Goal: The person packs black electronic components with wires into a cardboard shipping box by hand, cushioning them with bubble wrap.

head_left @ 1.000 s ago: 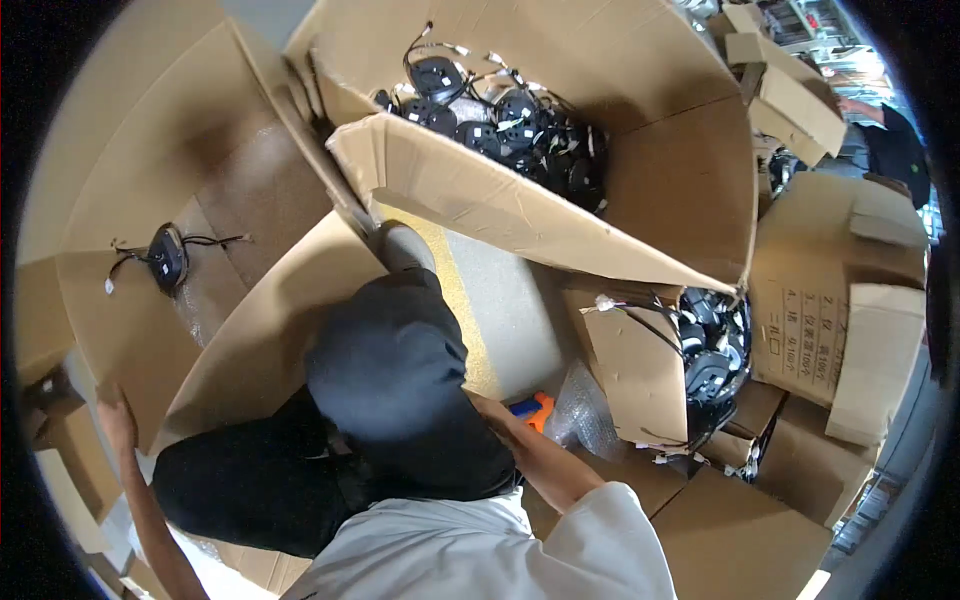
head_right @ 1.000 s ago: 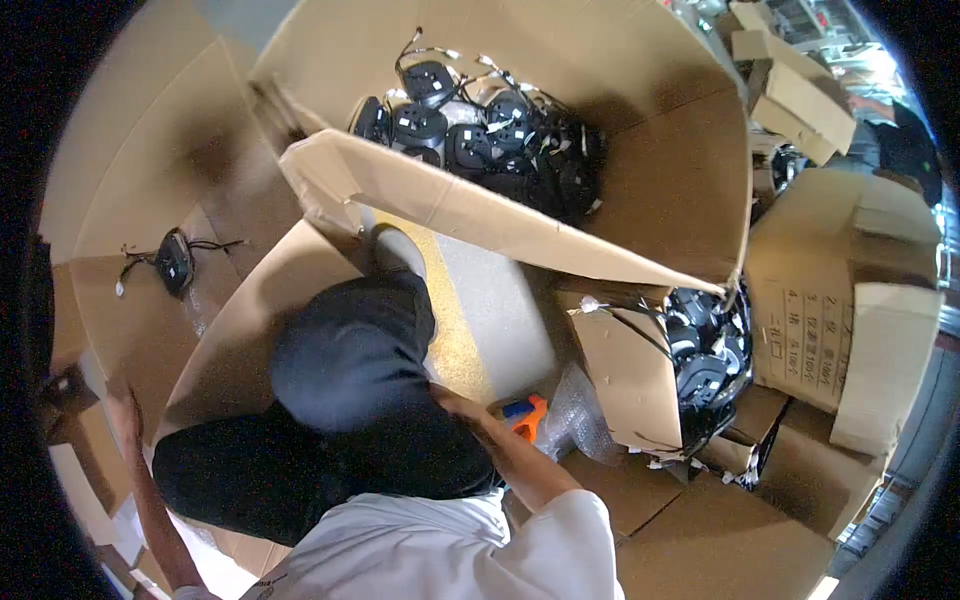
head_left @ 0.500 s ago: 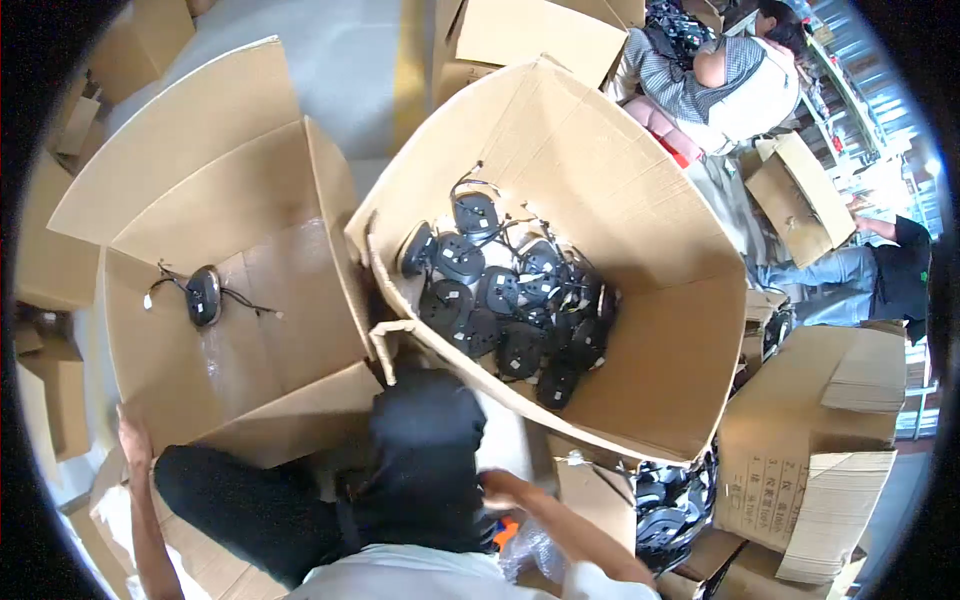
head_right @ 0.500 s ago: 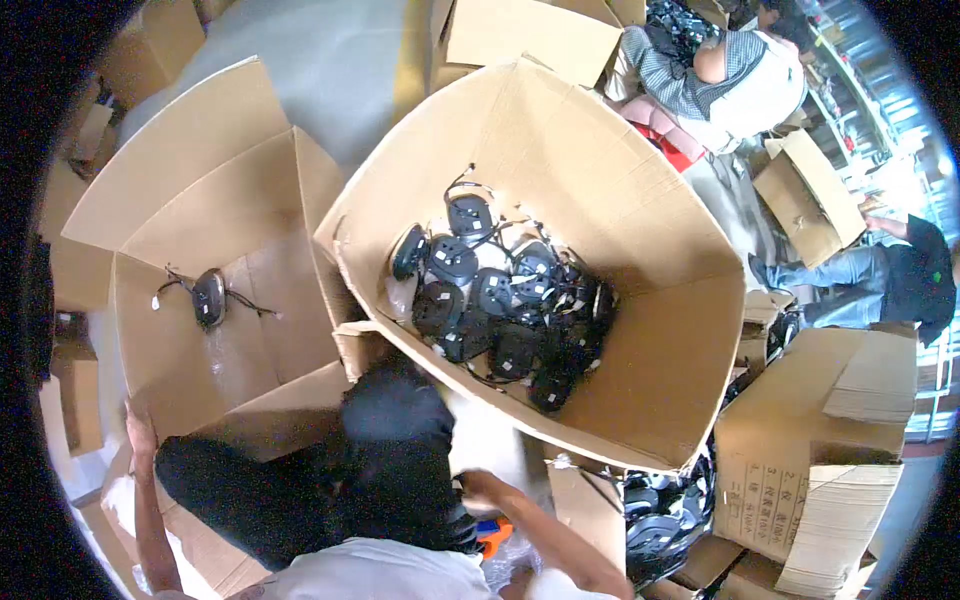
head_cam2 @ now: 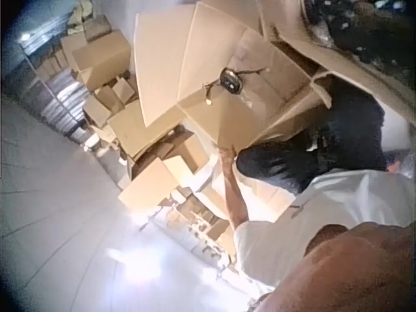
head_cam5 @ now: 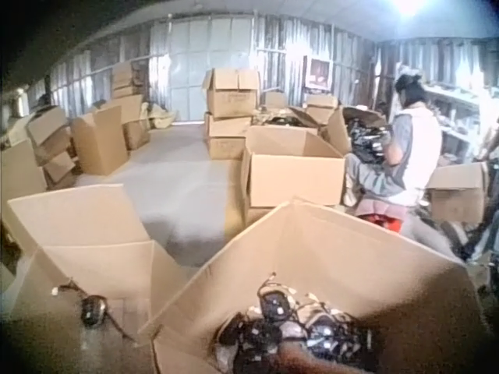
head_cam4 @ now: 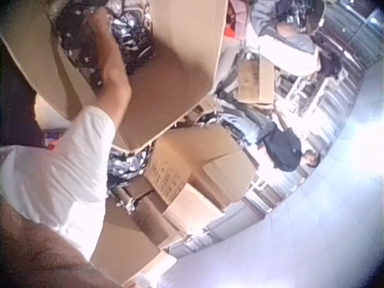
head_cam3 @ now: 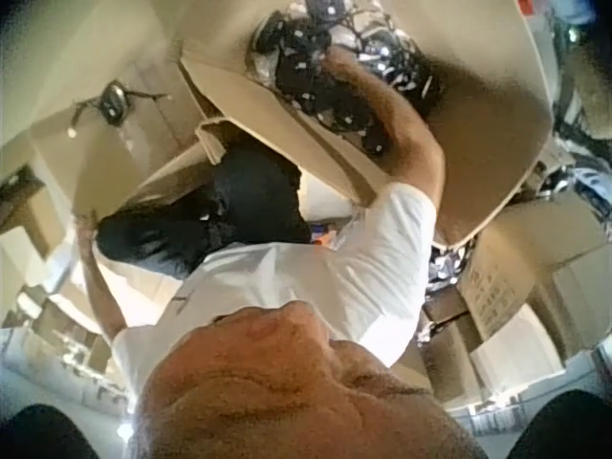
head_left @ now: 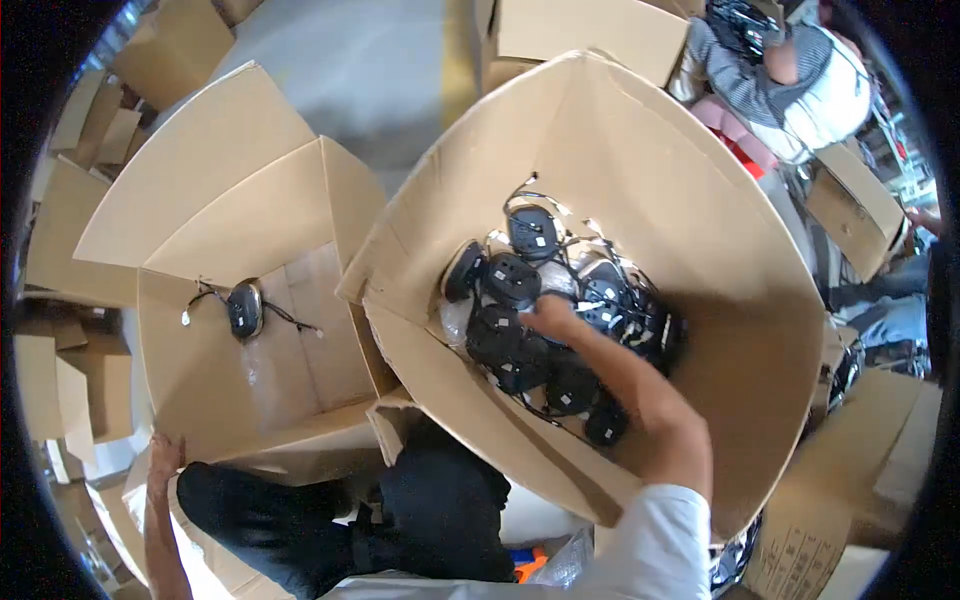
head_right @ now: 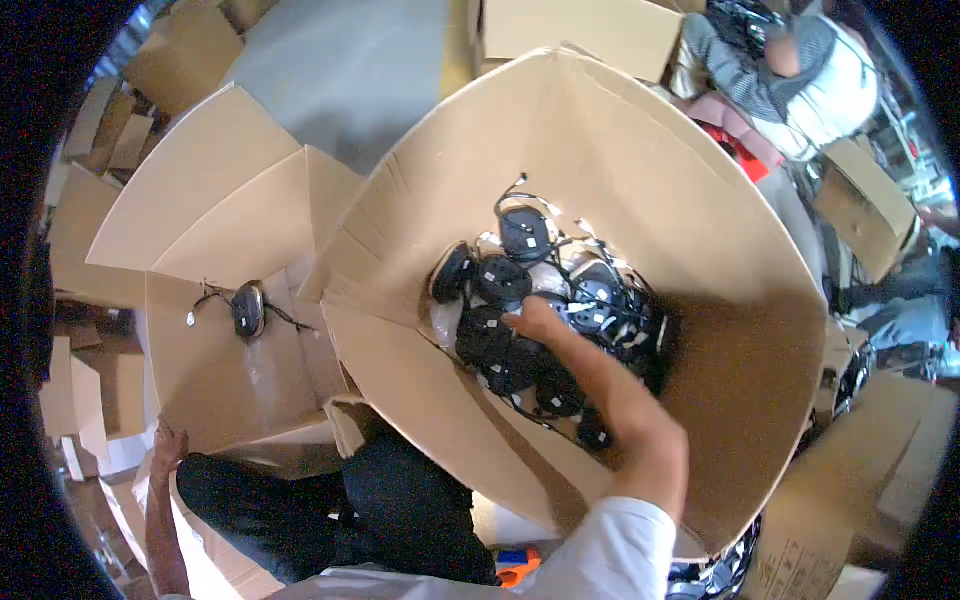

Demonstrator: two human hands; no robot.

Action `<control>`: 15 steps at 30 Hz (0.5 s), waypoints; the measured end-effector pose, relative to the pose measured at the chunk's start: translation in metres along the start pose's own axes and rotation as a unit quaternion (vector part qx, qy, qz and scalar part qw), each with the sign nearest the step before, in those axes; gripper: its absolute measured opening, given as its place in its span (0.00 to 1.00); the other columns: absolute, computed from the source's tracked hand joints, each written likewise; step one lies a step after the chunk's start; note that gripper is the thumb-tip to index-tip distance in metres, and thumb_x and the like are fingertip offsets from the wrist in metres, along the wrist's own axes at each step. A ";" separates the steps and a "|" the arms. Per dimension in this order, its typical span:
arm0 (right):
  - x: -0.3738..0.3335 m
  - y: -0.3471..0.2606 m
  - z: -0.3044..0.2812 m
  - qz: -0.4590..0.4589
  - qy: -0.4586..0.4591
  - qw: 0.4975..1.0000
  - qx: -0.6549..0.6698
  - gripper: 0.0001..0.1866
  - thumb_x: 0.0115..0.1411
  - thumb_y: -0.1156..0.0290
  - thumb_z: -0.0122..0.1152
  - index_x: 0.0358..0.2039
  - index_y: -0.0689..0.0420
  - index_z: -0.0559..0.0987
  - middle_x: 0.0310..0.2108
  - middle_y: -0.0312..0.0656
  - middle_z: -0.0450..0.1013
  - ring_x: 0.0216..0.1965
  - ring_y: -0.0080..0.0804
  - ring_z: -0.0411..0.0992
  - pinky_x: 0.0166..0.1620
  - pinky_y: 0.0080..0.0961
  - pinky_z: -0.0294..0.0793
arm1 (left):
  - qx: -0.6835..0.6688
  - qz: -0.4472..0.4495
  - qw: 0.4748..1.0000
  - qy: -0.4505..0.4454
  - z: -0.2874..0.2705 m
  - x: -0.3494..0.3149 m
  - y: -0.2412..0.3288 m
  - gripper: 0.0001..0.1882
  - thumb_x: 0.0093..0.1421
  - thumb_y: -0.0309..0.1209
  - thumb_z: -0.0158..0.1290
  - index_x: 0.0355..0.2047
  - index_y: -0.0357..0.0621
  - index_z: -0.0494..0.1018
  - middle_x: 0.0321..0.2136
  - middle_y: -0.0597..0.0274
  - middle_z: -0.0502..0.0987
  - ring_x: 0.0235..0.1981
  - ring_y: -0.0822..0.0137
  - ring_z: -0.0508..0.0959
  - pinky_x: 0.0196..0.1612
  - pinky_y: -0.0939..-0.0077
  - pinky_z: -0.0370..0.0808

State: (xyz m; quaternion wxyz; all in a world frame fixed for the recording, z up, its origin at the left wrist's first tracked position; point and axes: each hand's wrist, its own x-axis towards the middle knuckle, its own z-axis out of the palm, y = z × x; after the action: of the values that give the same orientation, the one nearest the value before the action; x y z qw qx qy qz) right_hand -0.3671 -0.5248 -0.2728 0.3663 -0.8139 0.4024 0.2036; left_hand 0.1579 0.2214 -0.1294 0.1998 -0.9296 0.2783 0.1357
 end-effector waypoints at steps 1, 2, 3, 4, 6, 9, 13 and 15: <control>0.020 0.007 0.033 -0.004 -0.006 1.000 -0.004 0.29 0.57 0.50 0.66 0.44 0.68 0.79 0.40 0.59 0.78 0.43 0.52 0.77 0.47 0.37 0.76 | 0.020 0.007 1.000 0.001 -0.011 -0.004 0.013 0.29 0.64 0.36 0.51 0.61 0.33 0.59 0.54 0.32 0.69 0.50 0.33 0.72 0.56 0.45 0.69; 0.029 0.014 0.068 0.015 0.063 0.997 0.035 0.29 0.56 0.51 0.67 0.44 0.68 0.79 0.40 0.58 0.79 0.44 0.51 0.78 0.47 0.37 0.76 | -0.085 -0.005 0.995 0.058 -0.034 -0.010 0.046 0.28 0.64 0.36 0.51 0.61 0.34 0.61 0.54 0.33 0.70 0.51 0.37 0.73 0.56 0.49 0.69; 0.036 0.004 0.090 0.024 0.128 0.988 0.080 0.29 0.56 0.52 0.69 0.45 0.67 0.79 0.40 0.56 0.79 0.44 0.50 0.78 0.48 0.38 0.76 | -0.180 -0.028 0.976 0.119 -0.074 -0.025 0.082 0.27 0.65 0.36 0.52 0.60 0.35 0.62 0.53 0.35 0.71 0.52 0.40 0.74 0.57 0.52 0.70; 0.044 -0.001 0.101 0.018 0.119 0.989 0.081 0.29 0.56 0.52 0.69 0.45 0.67 0.79 0.40 0.56 0.79 0.44 0.50 0.78 0.48 0.38 0.76 | -0.252 -0.017 0.956 0.148 -0.110 -0.027 0.118 0.25 0.66 0.35 0.51 0.59 0.35 0.64 0.54 0.38 0.71 0.53 0.45 0.74 0.58 0.56 0.70; 0.045 -0.039 0.110 0.053 0.054 0.884 0.461 0.27 0.54 0.56 0.71 0.45 0.67 0.79 0.41 0.52 0.79 0.45 0.45 0.78 0.47 0.40 0.78 | -0.336 0.024 0.917 0.212 -0.199 -0.053 0.184 0.22 0.67 0.34 0.51 0.58 0.35 0.67 0.56 0.44 0.72 0.56 0.53 0.73 0.60 0.61 0.69; -0.007 -0.044 0.002 0.050 -0.035 0.803 0.593 0.22 0.56 0.58 0.69 0.44 0.60 0.79 0.39 0.44 0.79 0.38 0.37 0.79 0.41 0.42 0.82 | -0.425 0.162 0.864 0.214 -0.288 -0.073 0.347 0.22 0.66 0.36 0.52 0.56 0.34 0.70 0.56 0.48 0.72 0.58 0.57 0.72 0.61 0.62 0.69; -0.085 -0.140 -0.123 -0.079 -0.027 0.727 0.682 0.24 0.60 0.61 0.63 0.52 0.63 0.73 0.44 0.48 0.78 0.35 0.36 0.80 0.42 0.37 0.86 | -0.243 0.493 0.811 0.202 -0.369 -0.094 0.497 0.40 0.47 0.35 0.68 0.60 0.38 0.67 0.62 0.43 0.63 0.64 0.45 0.64 0.64 0.55 0.64; -0.128 -0.182 -0.144 -0.153 -0.085 0.677 0.715 0.21 0.67 0.59 0.57 0.51 0.63 0.74 0.41 0.45 0.78 0.36 0.36 0.81 0.40 0.34 0.85 | -0.118 0.540 0.760 0.341 -0.377 -0.082 0.551 0.42 0.44 0.32 0.69 0.60 0.38 0.65 0.58 0.44 0.68 0.58 0.47 0.71 0.58 0.58 0.72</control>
State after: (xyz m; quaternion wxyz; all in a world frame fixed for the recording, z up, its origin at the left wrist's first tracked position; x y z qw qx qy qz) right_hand -0.2917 -0.4955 -0.0201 0.8954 -0.3328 0.2625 -0.1363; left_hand -0.1703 -0.3303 0.0707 -0.1261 -0.6263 0.7658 -0.0729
